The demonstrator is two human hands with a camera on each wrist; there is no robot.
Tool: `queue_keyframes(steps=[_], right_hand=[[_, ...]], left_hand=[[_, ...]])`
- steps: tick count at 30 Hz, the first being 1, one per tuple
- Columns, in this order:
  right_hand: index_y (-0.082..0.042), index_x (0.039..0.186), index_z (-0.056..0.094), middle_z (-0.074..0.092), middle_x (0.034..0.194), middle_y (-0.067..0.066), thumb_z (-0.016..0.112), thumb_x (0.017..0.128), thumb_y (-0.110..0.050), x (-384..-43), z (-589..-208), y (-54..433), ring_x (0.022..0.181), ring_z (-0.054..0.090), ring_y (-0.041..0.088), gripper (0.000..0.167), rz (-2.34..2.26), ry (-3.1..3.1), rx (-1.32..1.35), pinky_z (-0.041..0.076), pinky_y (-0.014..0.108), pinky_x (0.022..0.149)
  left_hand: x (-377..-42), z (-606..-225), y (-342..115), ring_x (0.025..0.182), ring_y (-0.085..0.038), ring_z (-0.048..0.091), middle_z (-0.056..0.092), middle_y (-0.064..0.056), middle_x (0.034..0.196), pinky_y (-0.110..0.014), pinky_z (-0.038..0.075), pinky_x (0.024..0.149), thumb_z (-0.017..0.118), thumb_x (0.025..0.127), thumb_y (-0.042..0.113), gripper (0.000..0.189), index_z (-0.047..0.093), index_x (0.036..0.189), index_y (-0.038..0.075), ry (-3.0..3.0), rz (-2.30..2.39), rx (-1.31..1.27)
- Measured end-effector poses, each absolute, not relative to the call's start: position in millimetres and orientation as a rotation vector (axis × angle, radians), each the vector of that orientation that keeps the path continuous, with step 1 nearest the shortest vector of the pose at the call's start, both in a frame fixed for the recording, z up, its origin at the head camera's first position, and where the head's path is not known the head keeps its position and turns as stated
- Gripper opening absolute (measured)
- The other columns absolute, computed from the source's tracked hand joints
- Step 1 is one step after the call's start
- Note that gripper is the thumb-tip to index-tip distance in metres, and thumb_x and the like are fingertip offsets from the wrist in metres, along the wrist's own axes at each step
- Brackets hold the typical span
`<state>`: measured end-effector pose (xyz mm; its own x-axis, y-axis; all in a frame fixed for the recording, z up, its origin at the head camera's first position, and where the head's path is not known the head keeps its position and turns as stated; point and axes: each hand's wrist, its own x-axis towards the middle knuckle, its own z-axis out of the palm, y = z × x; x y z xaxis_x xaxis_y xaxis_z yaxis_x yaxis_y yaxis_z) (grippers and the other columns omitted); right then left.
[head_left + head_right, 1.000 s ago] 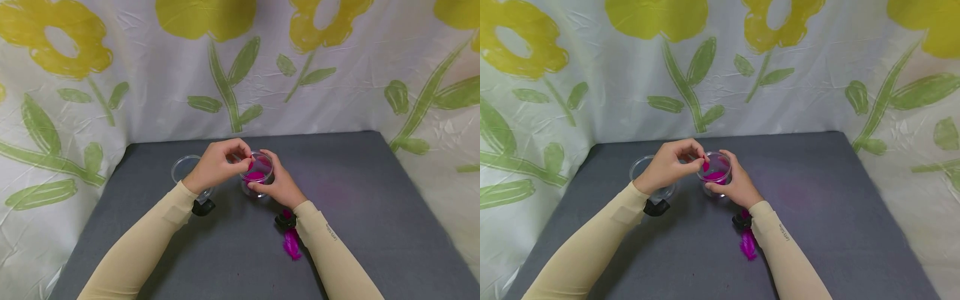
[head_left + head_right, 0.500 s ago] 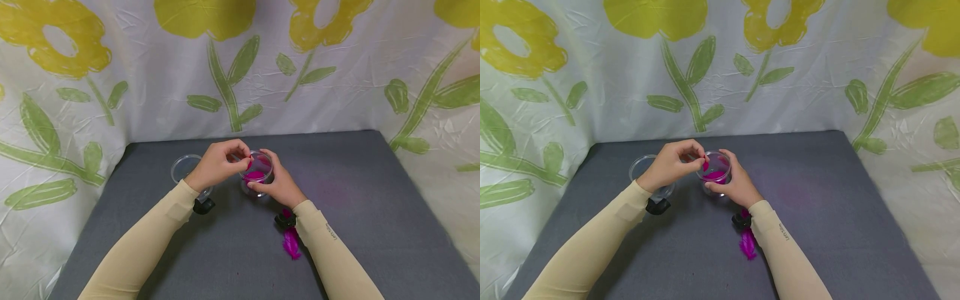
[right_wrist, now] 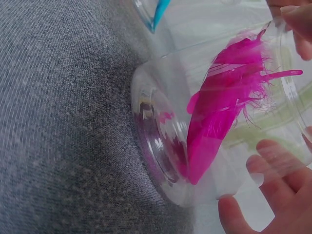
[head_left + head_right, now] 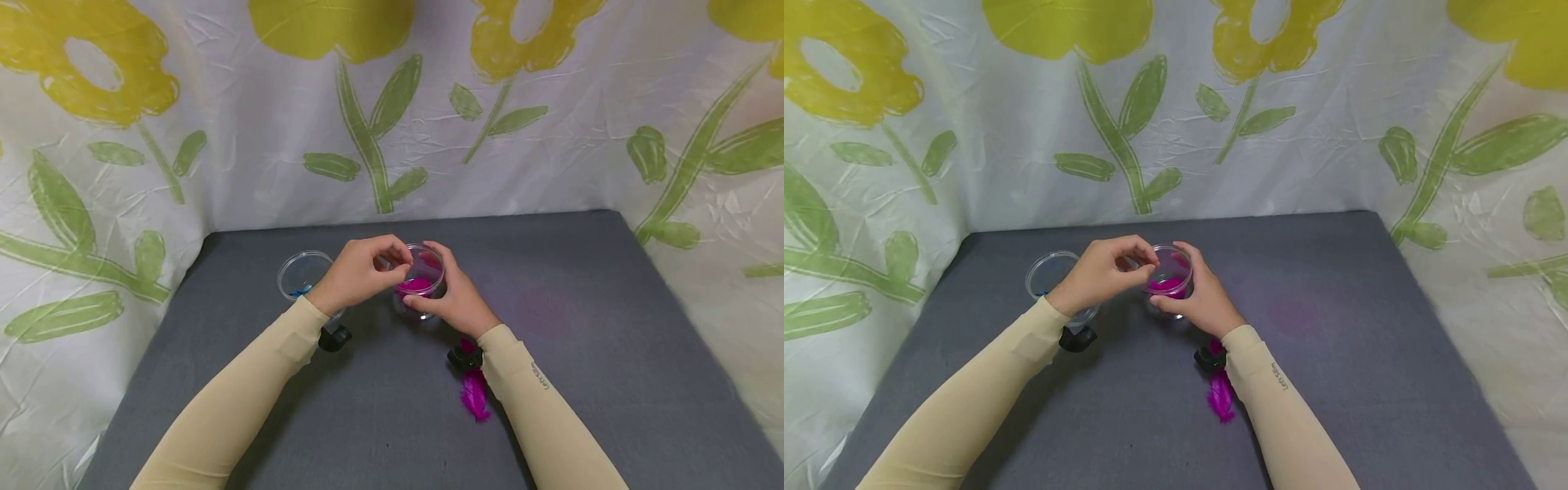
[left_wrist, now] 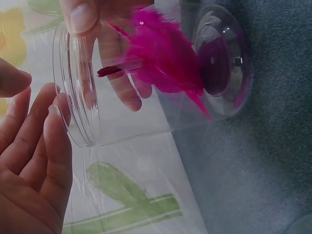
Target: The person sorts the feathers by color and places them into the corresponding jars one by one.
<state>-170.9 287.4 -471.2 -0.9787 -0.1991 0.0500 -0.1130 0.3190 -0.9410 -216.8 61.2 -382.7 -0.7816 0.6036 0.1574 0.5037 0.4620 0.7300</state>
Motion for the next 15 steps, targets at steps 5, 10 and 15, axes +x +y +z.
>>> queue_keyframes(steps=[5, 10, 15], right_hand=[[-0.045, 0.164, 0.027, 0.045, 0.168, -0.004, 0.091, 0.086, -0.052, -170.9, -471.6, 287.3, 0.154, 0.047, 0.030, 0.101, -1.777, 2.486, -0.310, 0.042, 0.062, 0.125], [-0.045, 0.164, 0.026, 0.045, 0.169, -0.002, 0.090, 0.087, -0.050, -171.0, -471.9, 287.7, 0.154, 0.047, 0.026, 0.101, -1.788, 2.470, -0.317, 0.043, 0.060, 0.124], [-0.045, 0.164, 0.026, 0.045, 0.169, 0.002, 0.091, 0.087, -0.049, -171.0, -471.0, 287.5, 0.154, 0.047, 0.028, 0.101, -1.792, 2.466, -0.315, 0.046, 0.058, 0.123]], left_hand=[[-214.0, -383.4, 59.5, 0.096, -0.008, 0.072, 0.077, 0.009, 0.103, -0.034, 0.064, 0.087, 0.079, 0.099, 0.022, 0.011, 0.074, 0.108, 0.024, 2.579, 1.223, 0.988], [-211.5, -385.0, 57.1, 0.095, -0.007, 0.072, 0.077, 0.008, 0.103, -0.034, 0.064, 0.085, 0.079, 0.099, 0.022, 0.011, 0.074, 0.108, 0.023, 2.579, 1.207, 1.012], [-208.6, -385.2, 54.9, 0.095, -0.007, 0.073, 0.077, 0.008, 0.102, -0.033, 0.064, 0.085, 0.080, 0.099, 0.021, 0.011, 0.075, 0.108, 0.022, 2.575, 1.212, 1.035]])
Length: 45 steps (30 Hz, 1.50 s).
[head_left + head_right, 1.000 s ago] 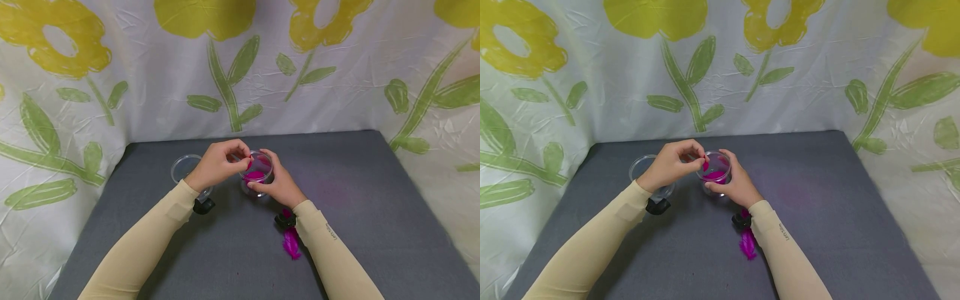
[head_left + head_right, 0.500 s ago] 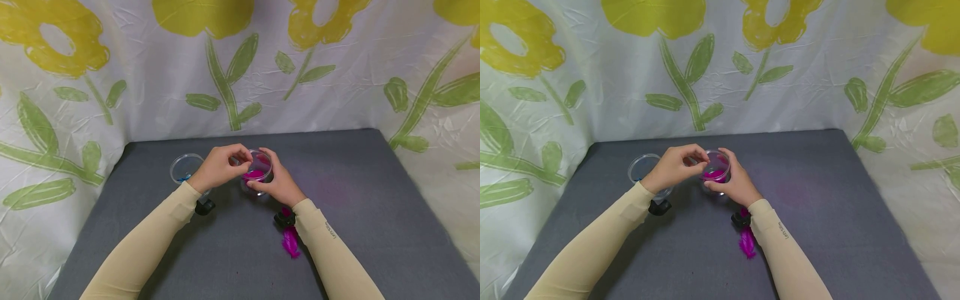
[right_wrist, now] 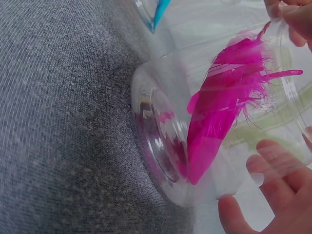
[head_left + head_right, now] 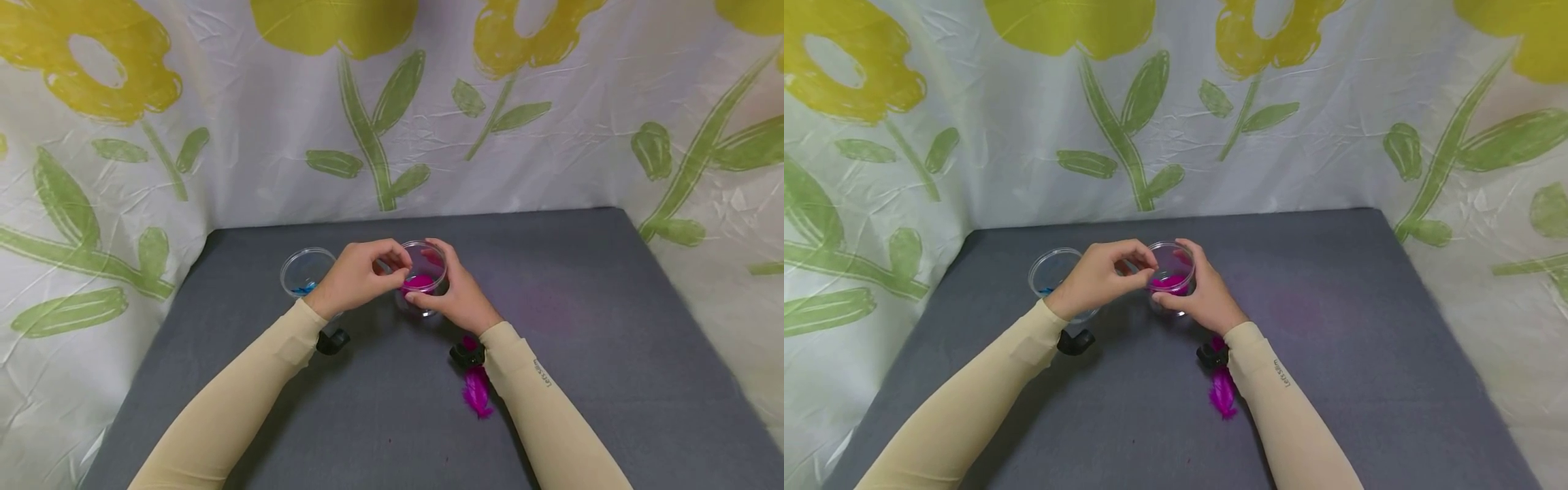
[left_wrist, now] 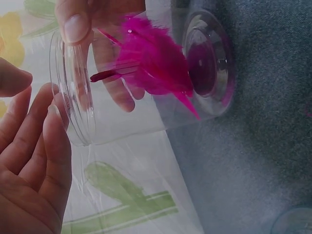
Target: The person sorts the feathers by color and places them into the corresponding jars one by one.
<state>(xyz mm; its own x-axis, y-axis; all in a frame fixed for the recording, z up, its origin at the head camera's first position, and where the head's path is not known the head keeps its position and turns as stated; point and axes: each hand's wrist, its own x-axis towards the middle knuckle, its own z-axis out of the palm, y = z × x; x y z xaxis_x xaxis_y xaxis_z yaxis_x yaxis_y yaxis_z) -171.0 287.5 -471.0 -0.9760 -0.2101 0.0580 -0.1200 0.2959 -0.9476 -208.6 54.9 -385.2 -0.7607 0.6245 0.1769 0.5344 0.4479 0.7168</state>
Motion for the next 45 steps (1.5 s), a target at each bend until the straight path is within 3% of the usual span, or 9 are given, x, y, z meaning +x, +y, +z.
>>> queue_keyframes(steps=[9, 16, 21, 25, 35, 45], right_hand=[[-0.045, 0.164, 0.026, 0.045, 0.168, 0.000, 0.090, 0.088, -0.047, -172, -472, 288, 0.154, 0.047, 0.027, 0.100, -1.792, 2.475, -0.340, 0.045, 0.059, 0.123], [-0.041, 0.166, 0.025, 0.047, 0.165, 0.008, 0.091, 0.090, -0.035, -173, -472, 291, 0.147, 0.053, 0.032, 0.101, -1.833, 2.434, -0.394, 0.046, 0.059, 0.123], [-0.039, 0.166, 0.026, 0.048, 0.164, 0.001, 0.091, 0.088, -0.028, -173, -471, 292, 0.147, 0.054, 0.028, 0.102, -1.836, 2.450, -0.390, 0.044, 0.059, 0.124], [-0.036, 0.166, 0.027, 0.048, 0.166, 0.004, 0.088, 0.090, -0.025, -175, -471, 291, 0.153, 0.049, 0.030, 0.098, -1.837, 2.465, -0.430, 0.042, 0.059, 0.124], [-0.037, 0.168, 0.024, 0.045, 0.168, -0.003, 0.091, 0.088, -0.045, -174, -474, 291, 0.155, 0.046, 0.028, 0.105, -1.795, 2.500, -0.383, 0.039, 0.064, 0.125], [-0.042, 0.166, 0.026, 0.047, 0.167, -0.005, 0.093, 0.085, -0.046, -174, -471, 290, 0.154, 0.047, 0.024, 0.105, -1.766, 2.527, -0.360, 0.039, 0.062, 0.126]], left_hand=[[-197, -385, 55, 0.094, -0.005, 0.072, 0.077, 0.009, 0.100, -0.030, 0.064, 0.082, 0.082, 0.096, 0.017, 0.013, 0.075, 0.107, 0.020, 2.572, 1.200, 1.108], [-178, -379, 62, 0.091, -0.017, 0.073, 0.075, 0.006, 0.101, -0.027, 0.063, 0.083, 0.083, 0.094, 0.016, 0.014, 0.075, 0.106, 0.013, 2.580, 1.164, 1.315], [-163, -376, 71, 0.087, -0.010, 0.068, 0.075, 0.005, 0.102, -0.023, 0.061, 0.083, 0.083, 0.094, 0.015, 0.014, 0.074, 0.105, 0.015, 2.565, 1.092, 1.479], [-147, -376, 78, 0.089, -0.006, 0.068, 0.075, 0.006, 0.103, -0.020, 0.060, 0.085, 0.082, 0.095, 0.016, 0.013, 0.076, 0.106, 0.016, 2.549, 1.015, 1.598], [-110, -398, 107, 0.101, -0.004, 0.067, 0.075, 0.011, 0.109, -0.017, 0.057, 0.088, 0.079, 0.097, 0.021, 0.015, 0.077, 0.112, 0.022, 2.427, 0.602, 1.904], [-94, -416, 125, 0.098, -0.002, 0.065, 0.074, 0.016, 0.110, -0.016, 0.054, 0.083, 0.076, 0.097, 0.021, 0.014, 0.077, 0.110, 0.028, 2.345, 0.404, 2.057]])
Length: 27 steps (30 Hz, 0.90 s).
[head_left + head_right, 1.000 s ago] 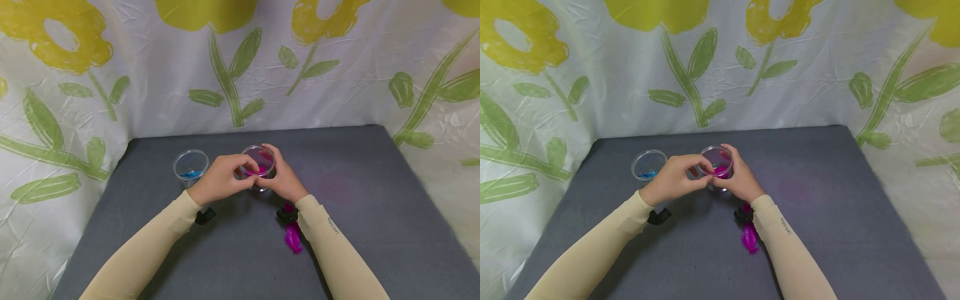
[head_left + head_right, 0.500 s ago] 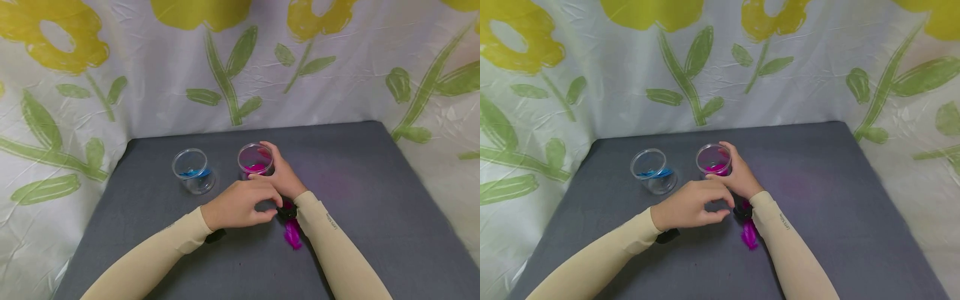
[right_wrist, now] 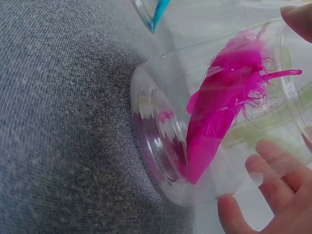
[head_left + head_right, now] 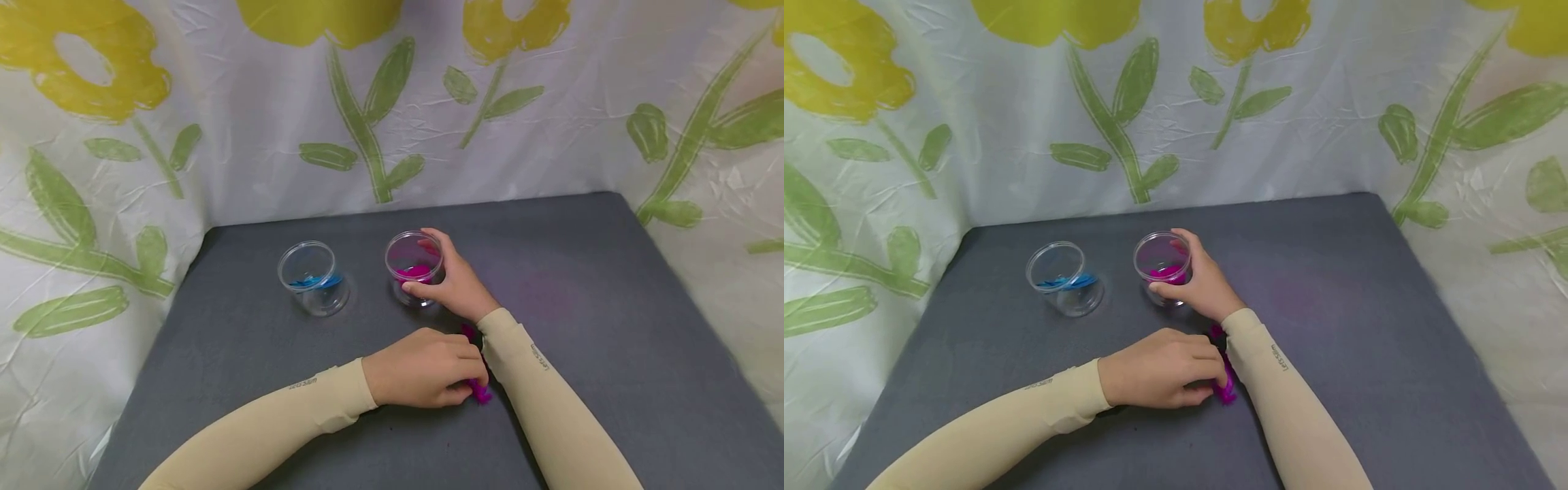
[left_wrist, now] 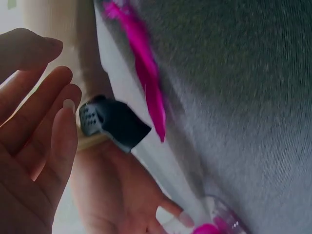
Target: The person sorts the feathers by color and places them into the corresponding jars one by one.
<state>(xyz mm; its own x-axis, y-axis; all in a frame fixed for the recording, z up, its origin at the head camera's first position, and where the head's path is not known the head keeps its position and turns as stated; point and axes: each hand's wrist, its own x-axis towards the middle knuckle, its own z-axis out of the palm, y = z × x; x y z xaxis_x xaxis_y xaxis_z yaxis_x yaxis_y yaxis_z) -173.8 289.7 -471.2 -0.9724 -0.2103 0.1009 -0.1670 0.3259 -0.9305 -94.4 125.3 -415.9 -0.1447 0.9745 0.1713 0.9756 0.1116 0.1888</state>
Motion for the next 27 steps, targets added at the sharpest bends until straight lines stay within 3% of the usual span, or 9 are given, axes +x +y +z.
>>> queue_keyframes(steps=[5, 16, 27], right_hand=[[-0.038, 0.167, 0.026, 0.047, 0.167, -0.005, 0.093, 0.085, -0.047, -175, -470, 289, 0.154, 0.047, 0.026, 0.106, -1.766, 2.520, -0.370, 0.038, 0.061, 0.127], [-0.043, 0.165, 0.027, 0.047, 0.166, -0.007, 0.093, 0.085, -0.046, -174, -470, 290, 0.153, 0.047, 0.025, 0.104, -1.764, 2.512, -0.347, 0.040, 0.060, 0.126], [-0.041, 0.166, 0.027, 0.047, 0.167, -0.004, 0.093, 0.085, -0.046, -174, -470, 290, 0.153, 0.048, 0.025, 0.104, -1.752, 2.517, -0.344, 0.038, 0.061, 0.128]], left_hand=[[-89, -425, 131, 0.101, -0.002, 0.066, 0.074, 0.016, 0.109, -0.017, 0.055, 0.086, 0.075, 0.098, 0.022, 0.014, 0.077, 0.110, 0.029, -2.273, -0.234, -2.098], [-79, -431, 141, 0.108, -0.004, 0.066, 0.075, 0.015, 0.114, -0.020, 0.056, 0.087, 0.066, 0.107, 0.030, 0.017, 0.077, 0.119, 0.031, -2.169, 0.154, -2.123], [-76, -437, 147, 0.104, -0.004, 0.065, 0.073, 0.016, 0.112, -0.022, 0.054, 0.085, 0.062, 0.110, 0.029, 0.016, 0.076, 0.116, 0.032, -2.101, 0.284, -2.104]])
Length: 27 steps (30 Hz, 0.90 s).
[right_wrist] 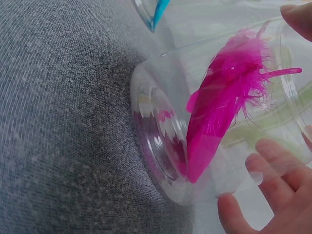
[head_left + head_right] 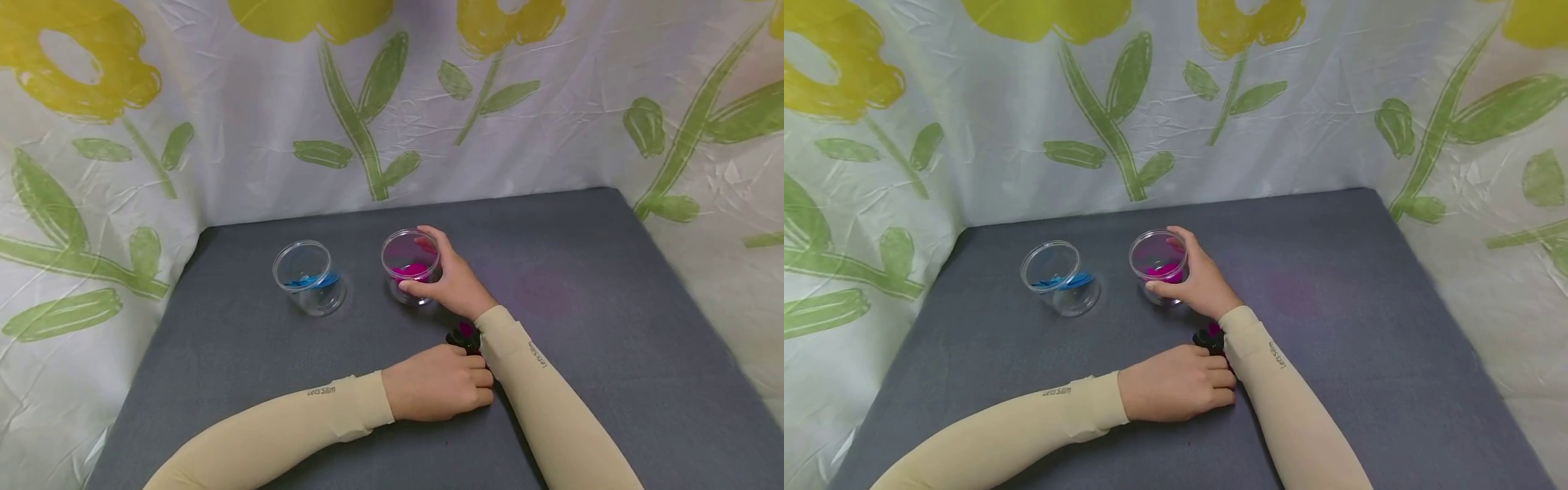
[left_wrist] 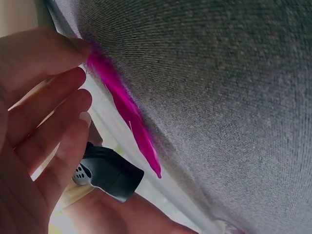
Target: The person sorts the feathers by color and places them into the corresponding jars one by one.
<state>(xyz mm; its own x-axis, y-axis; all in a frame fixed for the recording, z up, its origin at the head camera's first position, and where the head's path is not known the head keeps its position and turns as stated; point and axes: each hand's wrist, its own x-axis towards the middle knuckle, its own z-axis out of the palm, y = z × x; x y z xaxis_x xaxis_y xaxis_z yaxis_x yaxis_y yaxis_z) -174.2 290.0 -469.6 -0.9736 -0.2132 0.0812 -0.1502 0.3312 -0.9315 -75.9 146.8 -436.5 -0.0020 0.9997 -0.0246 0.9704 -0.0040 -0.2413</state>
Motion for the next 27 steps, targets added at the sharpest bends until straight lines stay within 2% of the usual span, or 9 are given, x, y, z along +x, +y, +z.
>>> queue_keyframes(steps=[7, 15, 27], right_hand=[[-0.041, 0.165, 0.027, 0.047, 0.167, -0.003, 0.093, 0.085, -0.045, -174.8, -470.9, 289.2, 0.153, 0.047, 0.024, 0.104, -1.756, 2.518, -0.347, 0.039, 0.059, 0.127], [-0.041, 0.166, 0.027, 0.047, 0.167, -0.003, 0.093, 0.085, -0.044, -174.7, -468.4, 288.6, 0.154, 0.047, 0.026, 0.105, -1.743, 2.521, -0.347, 0.039, 0.059, 0.128], [-0.041, 0.165, 0.027, 0.047, 0.166, -0.007, 0.094, 0.083, -0.046, -174.7, -469.7, 289.9, 0.154, 0.046, 0.025, 0.106, -1.730, 2.536, -0.309, 0.039, 0.061, 0.127]], left_hand=[[-74.4, -437.0, 149.7, 0.103, -0.002, 0.065, 0.073, 0.018, 0.111, -0.021, 0.052, 0.079, 0.063, 0.109, 0.030, 0.014, 0.077, 0.110, 0.035, -2.066, 0.360, -2.098], [-73.5, -438.3, 151.7, 0.102, -0.001, 0.067, 0.075, 0.018, 0.113, -0.021, 0.052, 0.076, 0.062, 0.111, 0.030, 0.019, 0.080, 0.113, 0.036, -2.069, 0.386, -2.135], [-74.5, -443.7, 152.1, 0.081, -0.002, 0.066, 0.074, 0.019, 0.097, -0.023, 0.049, 0.069, 0.065, 0.108, 0.024, 0.022, 0.082, 0.100, 0.035, -2.024, 0.370, -2.137]])
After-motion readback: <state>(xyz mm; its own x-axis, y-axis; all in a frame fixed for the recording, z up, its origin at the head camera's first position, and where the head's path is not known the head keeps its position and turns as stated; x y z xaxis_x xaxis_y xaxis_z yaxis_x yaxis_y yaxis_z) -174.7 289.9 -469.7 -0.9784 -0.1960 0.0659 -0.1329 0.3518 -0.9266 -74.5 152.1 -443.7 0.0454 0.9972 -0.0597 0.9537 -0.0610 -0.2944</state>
